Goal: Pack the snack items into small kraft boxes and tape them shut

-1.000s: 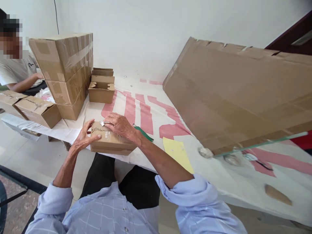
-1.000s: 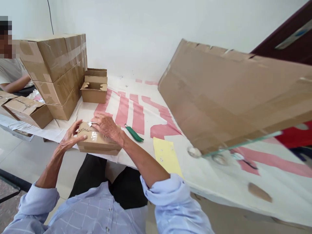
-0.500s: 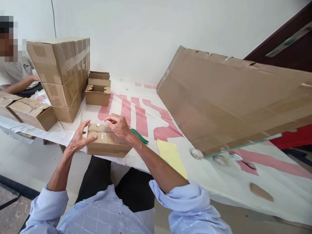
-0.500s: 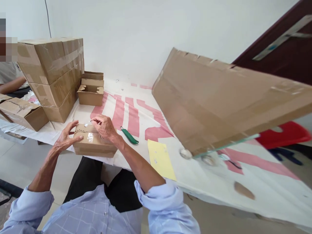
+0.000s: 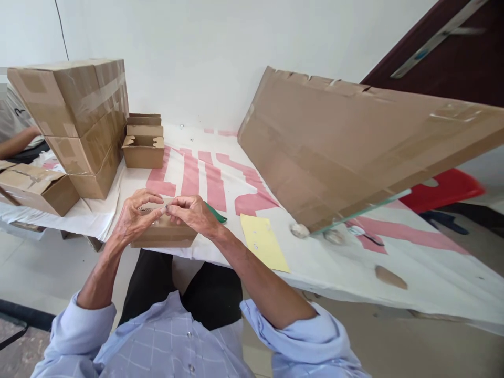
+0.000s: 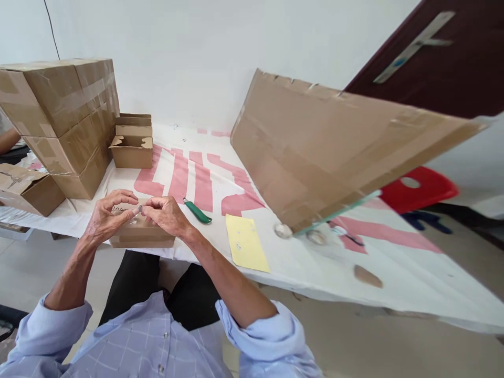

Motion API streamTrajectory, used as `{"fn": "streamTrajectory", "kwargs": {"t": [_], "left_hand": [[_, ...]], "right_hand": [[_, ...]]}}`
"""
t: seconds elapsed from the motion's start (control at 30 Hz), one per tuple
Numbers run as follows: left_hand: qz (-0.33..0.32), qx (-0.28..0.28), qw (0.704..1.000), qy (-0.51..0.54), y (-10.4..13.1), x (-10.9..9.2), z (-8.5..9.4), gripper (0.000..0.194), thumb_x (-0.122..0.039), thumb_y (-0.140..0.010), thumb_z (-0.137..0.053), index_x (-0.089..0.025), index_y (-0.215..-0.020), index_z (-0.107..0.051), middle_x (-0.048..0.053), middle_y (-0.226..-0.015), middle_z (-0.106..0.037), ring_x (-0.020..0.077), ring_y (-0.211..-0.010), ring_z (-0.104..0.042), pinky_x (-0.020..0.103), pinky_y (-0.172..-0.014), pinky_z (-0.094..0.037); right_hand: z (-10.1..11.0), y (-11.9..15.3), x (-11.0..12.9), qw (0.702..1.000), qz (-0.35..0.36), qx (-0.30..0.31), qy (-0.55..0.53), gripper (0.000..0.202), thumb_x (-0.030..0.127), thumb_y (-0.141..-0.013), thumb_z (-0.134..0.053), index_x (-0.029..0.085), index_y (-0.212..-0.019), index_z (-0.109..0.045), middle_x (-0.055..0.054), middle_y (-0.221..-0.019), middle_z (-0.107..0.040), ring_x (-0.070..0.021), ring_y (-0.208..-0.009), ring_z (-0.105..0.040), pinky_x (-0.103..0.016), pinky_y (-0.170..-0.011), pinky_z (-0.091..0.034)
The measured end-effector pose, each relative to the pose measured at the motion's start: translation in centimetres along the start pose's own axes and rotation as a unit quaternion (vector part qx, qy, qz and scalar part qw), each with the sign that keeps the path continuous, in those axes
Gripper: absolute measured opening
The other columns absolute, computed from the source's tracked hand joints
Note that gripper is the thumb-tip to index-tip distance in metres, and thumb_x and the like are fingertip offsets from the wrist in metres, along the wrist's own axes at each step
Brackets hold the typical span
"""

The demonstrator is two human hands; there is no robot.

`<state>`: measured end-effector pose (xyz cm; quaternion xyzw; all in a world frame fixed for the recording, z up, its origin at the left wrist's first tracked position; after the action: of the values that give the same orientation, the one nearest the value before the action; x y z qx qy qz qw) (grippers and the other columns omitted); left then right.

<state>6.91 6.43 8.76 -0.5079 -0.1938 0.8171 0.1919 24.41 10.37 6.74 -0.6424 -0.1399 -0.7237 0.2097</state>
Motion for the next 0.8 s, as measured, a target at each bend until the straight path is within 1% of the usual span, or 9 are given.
{"fn": "streamTrajectory", "kwargs": {"t": [0.13,0.23,0.3,0.43,0.53,0.6,0.67,0.73,0.8], "left_hand": [[-0.001,0.005,1.000,0.013,-0.3,-0.4,-0.9,0.026,-0.046,-0.095,-0.077,-0.023,-0.082,-0.080,0.009,-0.102,-0.080,0.0259,-0.100,-0.074,0.042,-0.093,-0.060],[-0.006,-0.001,1.000,0.029,-0.5,-0.6,-1.3,0.022,-0.040,-0.094,-0.076,-0.022,-0.080,-0.079,0.007,-0.097,-0.081,0.0234,-0.094,-0.074,0.039,-0.093,-0.059],[0.004,-0.010,0.999,0.039,-0.5,-0.6,-1.5,0.020,-0.038,-0.092,-0.076,-0.022,-0.080,-0.079,0.007,-0.098,-0.082,0.0227,-0.092,-0.075,0.038,-0.093,-0.058],[0.034,-0.031,0.998,0.049,-0.4,-0.5,-1.9,0.021,-0.038,-0.090,-0.076,-0.022,-0.077,-0.079,0.008,-0.095,-0.082,0.0225,-0.089,-0.076,0.037,-0.088,-0.058],[0.045,-0.038,0.997,0.045,-0.2,-0.7,-2.2,0.023,-0.039,-0.089,-0.075,-0.022,-0.075,-0.079,0.007,-0.093,-0.082,0.0227,-0.089,-0.076,0.037,-0.089,-0.058],[0.049,-0.033,0.998,0.035,-0.1,-1.0,-2.4,0.020,-0.038,-0.089,-0.075,-0.022,-0.077,-0.079,0.007,-0.095,-0.083,0.0232,-0.091,-0.077,0.038,-0.091,-0.058],[0.041,-0.023,0.999,0.020,-0.1,-1.5,-2.7,0.018,-0.035,-0.090,-0.073,-0.023,-0.078,-0.079,0.007,-0.097,-0.084,0.0234,-0.093,-0.078,0.039,-0.095,-0.058],[0.018,-0.010,1.000,0.006,-0.1,-2.0,-3.1,0.017,-0.034,-0.091,-0.072,-0.023,-0.079,-0.078,0.007,-0.099,-0.084,0.0233,-0.094,-0.078,0.040,-0.098,-0.059],[-0.011,0.002,1.000,-0.013,-0.2,-2.5,-3.2,0.018,-0.035,-0.093,-0.071,-0.023,-0.082,-0.078,0.007,-0.101,-0.083,0.0231,-0.095,-0.078,0.041,-0.099,-0.060]], "right_hand": [[0.2,0.5,-0.1,1.000,0.015,0.002,0.000,0.030,0.048,-0.078,-0.083,0.019,-0.077,-0.076,0.000,-0.070,-0.070,-0.0141,-0.065,-0.065,-0.028,-0.063,-0.053],[0.3,0.7,-0.7,0.999,0.031,-0.016,-0.012,0.031,0.050,-0.079,-0.082,0.020,-0.075,-0.074,0.000,-0.070,-0.069,-0.0142,-0.064,-0.064,-0.029,-0.062,-0.053],[0.3,0.8,-1.2,0.999,0.034,-0.031,-0.028,0.031,0.050,-0.079,-0.081,0.020,-0.076,-0.073,0.000,-0.070,-0.069,-0.0144,-0.063,-0.064,-0.029,-0.062,-0.053],[0.0,1.1,-2.0,0.993,0.038,-0.068,-0.092,0.031,0.052,-0.079,-0.081,0.021,-0.078,-0.074,-0.001,-0.073,-0.072,-0.0152,-0.064,-0.066,-0.030,-0.063,-0.057],[0.0,1.4,-2.3,0.983,0.047,-0.098,-0.148,0.033,0.054,-0.080,-0.081,0.022,-0.080,-0.073,-0.002,-0.076,-0.073,-0.0162,-0.067,-0.067,-0.031,-0.064,-0.059],[-0.1,1.5,-2.5,0.977,0.054,-0.120,-0.170,0.035,0.056,-0.081,-0.081,0.022,-0.082,-0.072,-0.002,-0.079,-0.074,-0.0165,-0.068,-0.067,-0.031,-0.065,-0.059],[-0.3,1.6,-2.7,0.971,0.063,-0.138,-0.183,0.038,0.059,-0.082,-0.081,0.023,-0.083,-0.070,-0.002,-0.080,-0.073,-0.0163,-0.070,-0.066,-0.031,-0.066,-0.059],[-0.5,1.6,-2.8,0.969,0.077,-0.139,-0.188,0.042,0.064,-0.083,-0.080,0.023,-0.084,-0.068,-0.001,-0.079,-0.071,-0.0164,-0.071,-0.065,-0.031,-0.066,-0.059],[0.1,1.6,-2.8,0.970,0.099,-0.137,-0.177,0.046,0.068,-0.086,-0.079,0.024,-0.085,-0.066,-0.001,-0.078,-0.069,-0.0165,-0.071,-0.064,-0.032,-0.066,-0.058]]}}
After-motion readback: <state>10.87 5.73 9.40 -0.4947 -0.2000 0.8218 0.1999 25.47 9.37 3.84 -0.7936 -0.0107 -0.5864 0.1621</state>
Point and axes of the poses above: each hand's wrist, its own y-axis away from the middle knuckle, its own z-axis out of the back of the hand, x = y × z, the point moved 6 cm from there along -y, towards the middle knuckle
